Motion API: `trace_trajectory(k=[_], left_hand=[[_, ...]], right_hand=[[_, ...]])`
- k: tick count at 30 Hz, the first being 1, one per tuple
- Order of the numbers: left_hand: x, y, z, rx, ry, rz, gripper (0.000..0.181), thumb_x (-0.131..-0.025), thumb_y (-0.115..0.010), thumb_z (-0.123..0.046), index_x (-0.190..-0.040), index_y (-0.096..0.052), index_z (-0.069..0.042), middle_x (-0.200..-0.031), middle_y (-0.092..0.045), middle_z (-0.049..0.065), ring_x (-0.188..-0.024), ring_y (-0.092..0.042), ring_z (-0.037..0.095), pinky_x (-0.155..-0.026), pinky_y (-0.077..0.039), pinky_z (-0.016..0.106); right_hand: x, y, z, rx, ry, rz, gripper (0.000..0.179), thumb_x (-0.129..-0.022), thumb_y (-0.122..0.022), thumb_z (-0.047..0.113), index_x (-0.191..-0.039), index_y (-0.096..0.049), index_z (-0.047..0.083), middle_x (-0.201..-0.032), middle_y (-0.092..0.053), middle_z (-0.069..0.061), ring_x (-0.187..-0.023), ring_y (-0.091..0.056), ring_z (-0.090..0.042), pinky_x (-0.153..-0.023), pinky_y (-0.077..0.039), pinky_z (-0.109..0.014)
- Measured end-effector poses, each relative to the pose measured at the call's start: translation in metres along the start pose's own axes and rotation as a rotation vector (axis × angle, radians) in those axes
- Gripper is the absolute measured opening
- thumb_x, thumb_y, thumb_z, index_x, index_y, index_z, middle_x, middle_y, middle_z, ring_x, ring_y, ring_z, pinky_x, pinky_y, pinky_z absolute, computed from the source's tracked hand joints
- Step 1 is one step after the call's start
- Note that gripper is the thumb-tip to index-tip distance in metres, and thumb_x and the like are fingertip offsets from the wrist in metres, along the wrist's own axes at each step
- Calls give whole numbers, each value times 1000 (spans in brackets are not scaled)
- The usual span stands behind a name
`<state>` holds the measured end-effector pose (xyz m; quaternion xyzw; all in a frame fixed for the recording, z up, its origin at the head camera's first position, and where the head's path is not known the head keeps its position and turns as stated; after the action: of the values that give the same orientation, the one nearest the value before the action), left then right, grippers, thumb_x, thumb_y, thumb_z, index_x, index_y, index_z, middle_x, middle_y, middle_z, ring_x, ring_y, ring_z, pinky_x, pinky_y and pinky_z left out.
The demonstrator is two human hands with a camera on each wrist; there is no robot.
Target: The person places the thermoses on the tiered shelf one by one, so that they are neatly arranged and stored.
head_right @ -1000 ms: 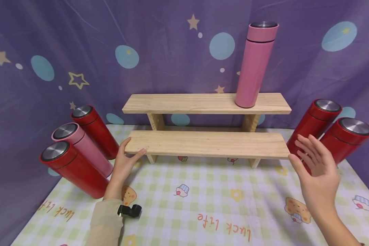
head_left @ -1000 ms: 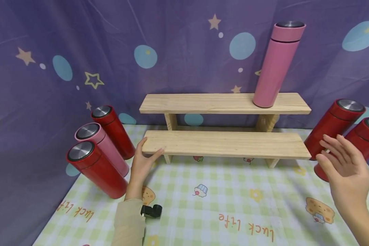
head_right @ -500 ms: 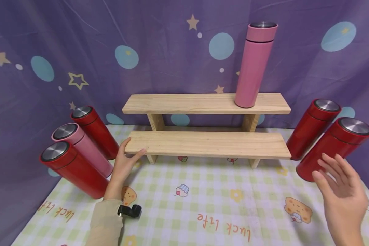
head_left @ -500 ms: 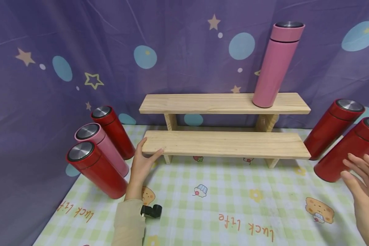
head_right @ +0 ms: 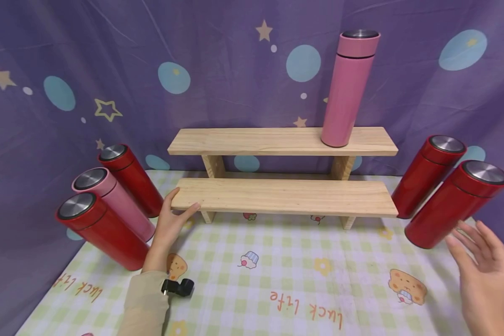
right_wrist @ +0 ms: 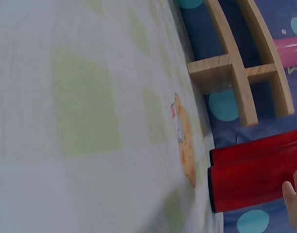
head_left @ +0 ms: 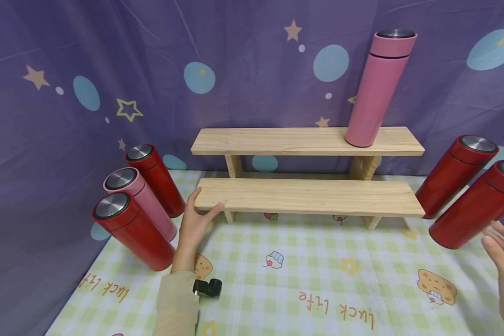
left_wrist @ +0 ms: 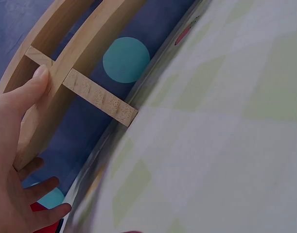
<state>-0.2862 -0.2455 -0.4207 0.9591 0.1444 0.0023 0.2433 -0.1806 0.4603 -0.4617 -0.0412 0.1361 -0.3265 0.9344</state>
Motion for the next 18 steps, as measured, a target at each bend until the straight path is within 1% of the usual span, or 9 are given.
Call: trace_trajectory(k=[2, 3, 4, 8, 11, 14, 16, 18], left_hand=[[0, 0, 0, 2, 1, 0, 100, -77, -74, -64, -157, -25, -31, -161, -24, 5, -146, -24, 28, -114, -21, 59], [0, 0, 0, 2, 2, 1, 100, -77, -74, -64, -157, -25, -31, -161, -24, 5, -146, -24, 28, -114, -21, 59], [1, 0, 0, 4, 3, 1, 100, -77, -74, -64, -157, -25, -31, -161, -24, 5, -146, -24, 28, -114, -21, 59], [1, 0, 0, 3, 5, -1, 99, -77, -75, -64, -157, -25, -32, -161, -25, 5, -146, -24, 28, -113, -21, 59], [1, 0, 0, 5, 4, -2, 99, -77, -75, -64, -157, -25, -31, -161, -25, 5, -146, -24, 28, -114, -20, 59], [1, 0, -1, 11, 2, -3, 99, -78, -75, -63, -157, -25, -31, -161, -25, 4, -146, -23, 27, -114, -20, 59], [1, 0, -1, 15, 1, -2, 99, -78, -75, -63, -157, -25, -30, -161, -25, 4, -147, -23, 27, -114, -19, 58], [1, -1, -1, 18, 3, 0, 99, -78, -75, -63, -157, -25, -30, -161, -24, 4, -147, -23, 26, -114, -19, 59]], right_hand=[[-1, 2, -3, -5, -29, -18, 61, -94, -64, -1, -148, -41, 16, -146, -50, -2, -128, -51, -8, -100, -35, -9], [0, 1, -2, -21, -41, -30, 61, -94, -64, -2, -148, -42, 16, -145, -51, -2, -127, -51, -8, -100, -36, -9], [1, 0, 1, -12, -48, -40, 61, -94, -64, -2, -148, -41, 16, -145, -51, -2, -127, -51, -7, -99, -36, -9], [14, -11, 23, 252, -78, -59, 61, -99, -59, 6, -153, -33, 21, -150, -46, 4, -129, -47, -1, -98, -32, -5], [23, -23, 40, 425, -110, -49, 62, -102, -54, 12, -156, -25, 23, -155, -39, 7, -133, -41, 1, -100, -29, -4], [25, -29, 46, 441, -145, -48, 65, -102, -55, 13, -157, -22, 23, -157, -35, 7, -134, -38, 1, -101, -27, -4], [23, -31, 46, 419, -165, -58, 68, -100, -58, 12, -157, -23, 24, -157, -35, 6, -134, -39, 1, -101, -28, -5], [18, -31, 42, 313, -191, -81, 69, -97, -63, 8, -155, -28, 23, -155, -38, 6, -132, -41, 0, -100, -29, -5]])
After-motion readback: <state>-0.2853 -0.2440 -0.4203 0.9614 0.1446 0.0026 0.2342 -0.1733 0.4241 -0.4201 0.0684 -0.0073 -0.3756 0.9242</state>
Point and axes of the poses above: each hand's wrist, its own x-axis away from the middle knuckle, its own y-axis out of the back of the hand, z = x × y, the point moved 8 cm from there along -x, towards the middle knuckle
